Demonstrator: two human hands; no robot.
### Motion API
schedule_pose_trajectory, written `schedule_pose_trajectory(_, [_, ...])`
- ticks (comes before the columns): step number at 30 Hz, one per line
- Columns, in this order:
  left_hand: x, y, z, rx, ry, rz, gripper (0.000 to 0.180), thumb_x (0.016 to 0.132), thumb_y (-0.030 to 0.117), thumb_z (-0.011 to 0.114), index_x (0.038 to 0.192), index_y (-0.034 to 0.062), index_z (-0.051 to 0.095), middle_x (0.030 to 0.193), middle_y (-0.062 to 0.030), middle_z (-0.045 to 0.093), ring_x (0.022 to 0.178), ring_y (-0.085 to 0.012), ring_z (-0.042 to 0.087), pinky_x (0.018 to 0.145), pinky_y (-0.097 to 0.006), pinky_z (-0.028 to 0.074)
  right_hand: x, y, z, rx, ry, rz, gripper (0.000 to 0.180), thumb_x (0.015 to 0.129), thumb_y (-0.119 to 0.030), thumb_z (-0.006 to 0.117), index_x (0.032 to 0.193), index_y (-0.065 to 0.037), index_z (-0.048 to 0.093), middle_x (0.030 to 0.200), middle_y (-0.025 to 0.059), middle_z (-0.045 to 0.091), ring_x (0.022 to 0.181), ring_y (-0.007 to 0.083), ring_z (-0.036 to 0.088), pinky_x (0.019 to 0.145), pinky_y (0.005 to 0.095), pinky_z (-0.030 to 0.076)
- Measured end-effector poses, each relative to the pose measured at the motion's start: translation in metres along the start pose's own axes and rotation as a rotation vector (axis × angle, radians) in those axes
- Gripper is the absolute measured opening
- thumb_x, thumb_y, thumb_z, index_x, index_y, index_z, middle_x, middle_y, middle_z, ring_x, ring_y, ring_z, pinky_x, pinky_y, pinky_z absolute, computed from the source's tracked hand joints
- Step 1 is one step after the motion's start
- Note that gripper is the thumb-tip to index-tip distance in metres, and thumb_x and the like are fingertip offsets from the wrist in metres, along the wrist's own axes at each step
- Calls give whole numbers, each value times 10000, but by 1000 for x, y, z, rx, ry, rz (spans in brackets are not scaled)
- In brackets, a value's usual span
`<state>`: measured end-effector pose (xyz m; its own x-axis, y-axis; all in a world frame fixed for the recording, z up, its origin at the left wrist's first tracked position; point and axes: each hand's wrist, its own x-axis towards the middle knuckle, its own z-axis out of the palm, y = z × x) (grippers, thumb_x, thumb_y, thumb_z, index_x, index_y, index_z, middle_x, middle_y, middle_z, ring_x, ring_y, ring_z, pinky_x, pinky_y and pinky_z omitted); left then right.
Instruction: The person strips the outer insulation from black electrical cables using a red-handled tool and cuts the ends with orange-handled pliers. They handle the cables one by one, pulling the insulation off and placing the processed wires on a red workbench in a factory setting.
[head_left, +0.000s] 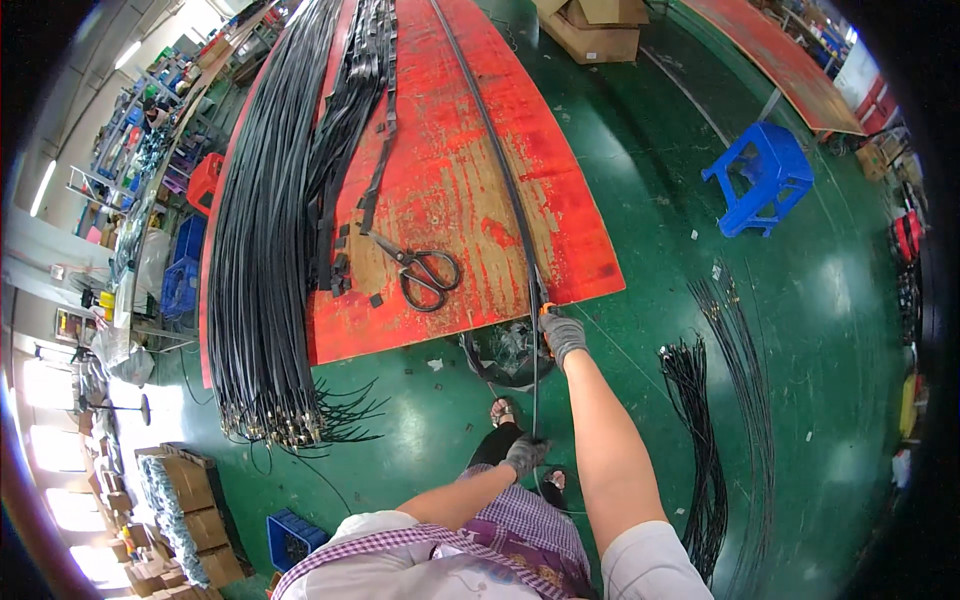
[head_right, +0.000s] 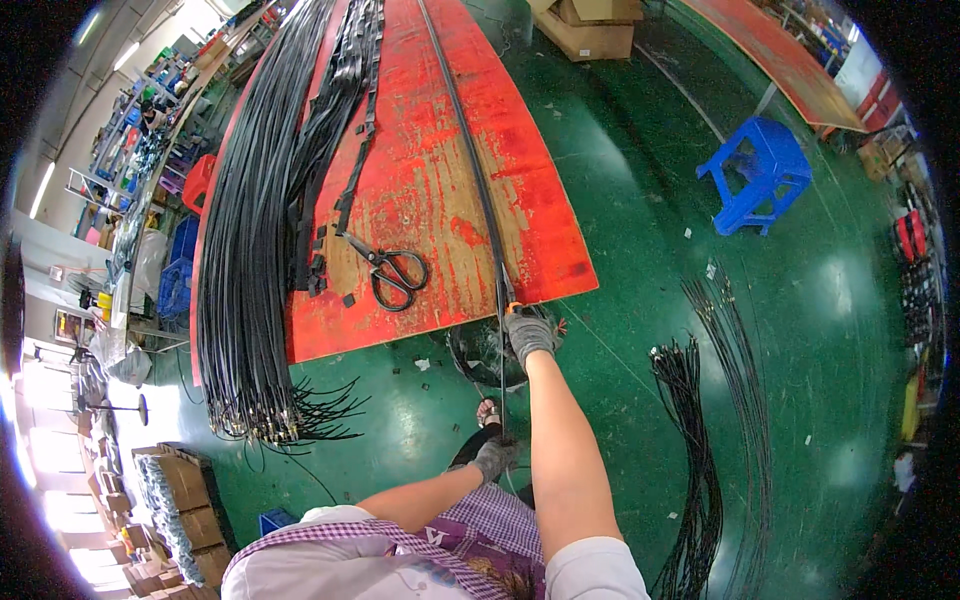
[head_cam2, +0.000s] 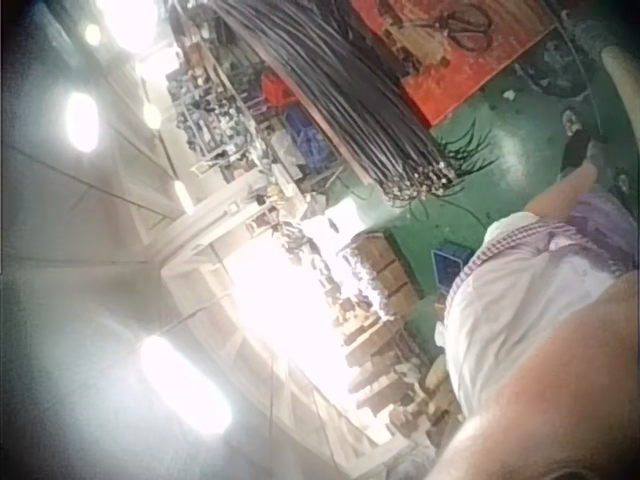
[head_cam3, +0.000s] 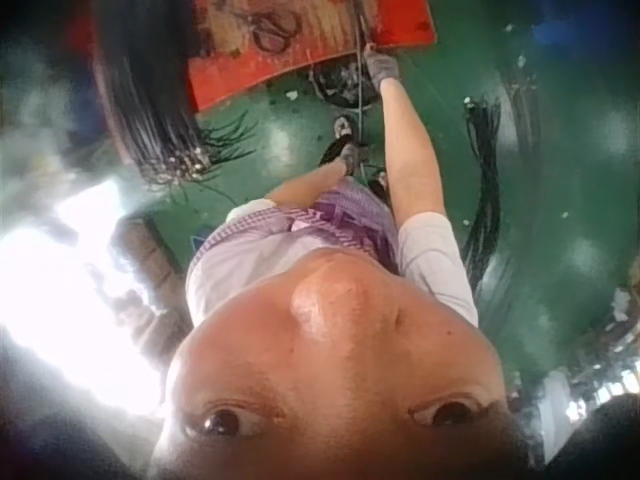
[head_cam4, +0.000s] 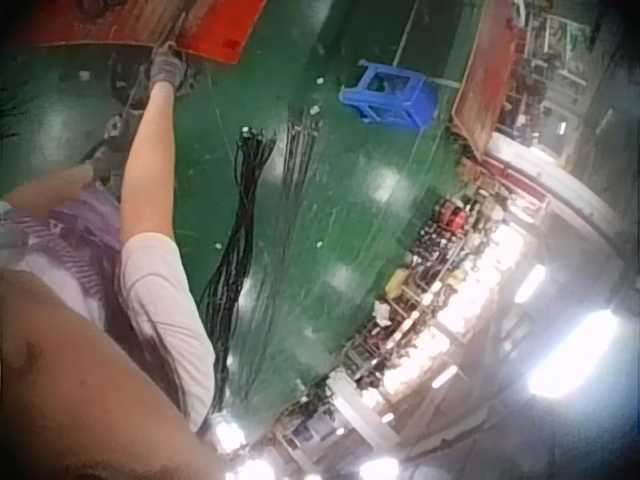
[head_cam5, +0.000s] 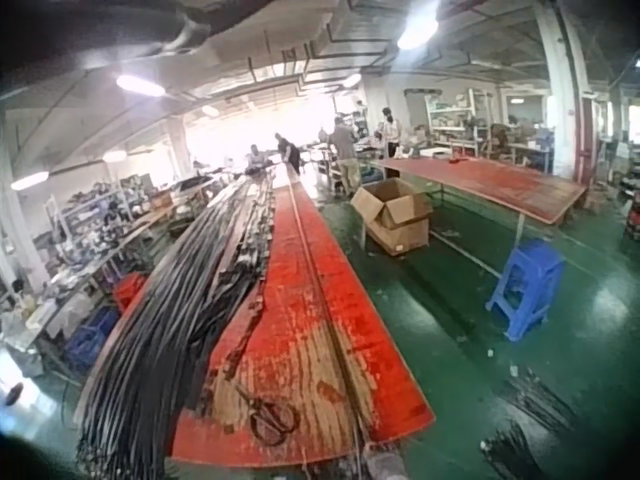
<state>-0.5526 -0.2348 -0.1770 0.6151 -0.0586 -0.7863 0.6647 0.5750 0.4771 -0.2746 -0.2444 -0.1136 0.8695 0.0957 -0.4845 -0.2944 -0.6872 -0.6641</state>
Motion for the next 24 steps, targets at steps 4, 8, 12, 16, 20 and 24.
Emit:
schedule_pose_trajectory(4, [9,9,-18,1241,73,183,220,795,134,473,1007,77,494,877,6,566,735,-141,528,571,-271,421,10,9,7,283,19,14,163,690,-241,532,631,-90,517,567,58,510,446,183,500,358,319,389])
schedule_pose_trajectory(8, [-3,10,-29,428,40,36,209,785,205,520,949,76,510,810,-28,547,646,-118,492,538,-254,412,9,9,14,386,-19,-15,189,699,-257,543,618,-89,518,541,56,498,409,157,479,321,292,392])
schedule_pose_trajectory(12, [-38,59,5,837,156,-82,303,772,274,546,991,78,472,759,-94,530,589,-171,473,539,-291,430,5,7,11,408,-62,49,202,704,-256,540,599,-87,507,510,47,466,395,153,461,318,295,395])
schedule_pose_trajectory(16, [-28,99,-2,759,99,364,273,771,226,555,965,44,497,748,-64,541,588,-161,476,564,-287,420,20,14,16,328,-27,-97,195,692,-251,534,590,-86,518,508,48,460,403,164,444,360,315,385])
schedule_pose_trajectory(20, [-58,206,46,358,129,345,223,778,187,556,909,7,539,747,-24,557,620,-142,481,592,-275,428,-2,1,1,194,-19,-167,223,685,-266,539,573,-74,523,510,51,461,429,162,434,419,309,362])
schedule_pose_trajectory(24, [-40,177,52,532,108,182,225,792,166,507,965,22,499,770,-58,537,649,-141,484,601,-263,421,9,14,7,174,-6,-208,233,687,-276,542,579,-69,527,513,52,468,426,165,443,414,312,356])
